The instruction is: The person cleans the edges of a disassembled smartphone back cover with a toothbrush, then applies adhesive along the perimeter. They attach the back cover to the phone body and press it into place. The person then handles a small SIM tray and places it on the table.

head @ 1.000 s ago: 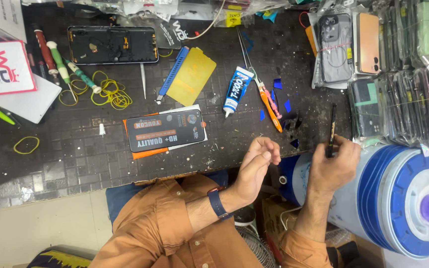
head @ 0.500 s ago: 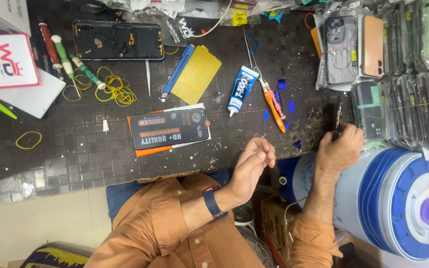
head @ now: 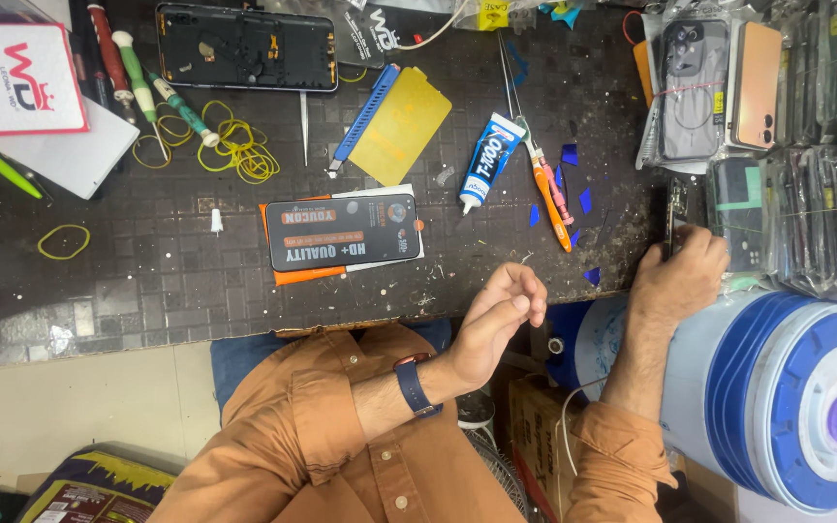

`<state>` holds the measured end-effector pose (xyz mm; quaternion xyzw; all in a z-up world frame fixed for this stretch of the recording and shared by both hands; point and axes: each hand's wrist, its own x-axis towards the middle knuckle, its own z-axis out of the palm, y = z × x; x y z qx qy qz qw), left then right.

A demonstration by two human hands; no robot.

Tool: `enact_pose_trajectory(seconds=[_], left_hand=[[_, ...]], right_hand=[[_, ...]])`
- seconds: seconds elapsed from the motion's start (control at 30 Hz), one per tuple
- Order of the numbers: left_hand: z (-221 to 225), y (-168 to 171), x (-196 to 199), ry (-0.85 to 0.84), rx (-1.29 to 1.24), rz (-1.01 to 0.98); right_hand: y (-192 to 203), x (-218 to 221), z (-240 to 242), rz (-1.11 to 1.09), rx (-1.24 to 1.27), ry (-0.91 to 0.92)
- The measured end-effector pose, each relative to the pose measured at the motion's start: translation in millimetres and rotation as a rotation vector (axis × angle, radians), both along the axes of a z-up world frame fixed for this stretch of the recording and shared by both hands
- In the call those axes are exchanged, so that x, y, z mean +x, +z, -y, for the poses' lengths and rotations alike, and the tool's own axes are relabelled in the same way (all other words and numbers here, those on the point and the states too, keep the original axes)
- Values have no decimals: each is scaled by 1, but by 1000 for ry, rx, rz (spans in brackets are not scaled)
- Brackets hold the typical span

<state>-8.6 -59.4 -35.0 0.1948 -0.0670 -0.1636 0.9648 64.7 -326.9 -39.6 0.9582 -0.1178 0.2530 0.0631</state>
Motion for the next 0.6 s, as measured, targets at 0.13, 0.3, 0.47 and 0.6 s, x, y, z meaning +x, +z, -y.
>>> enact_pose_trajectory(seconds=[0.13,0.3,0.47,0.6], left_hand=[[-3,1,-1,13,23,17],[-4,0,-1,25,30,11],[-3,-5,-4,4,65,23],[2,-10,-10,-16,71,7]], right_hand=[[-2,4,2,13,-10,19],[-6,3,5,21,-23,55],[-9,3,7,13,30,118],[-9,2,11,-13,122,170]])
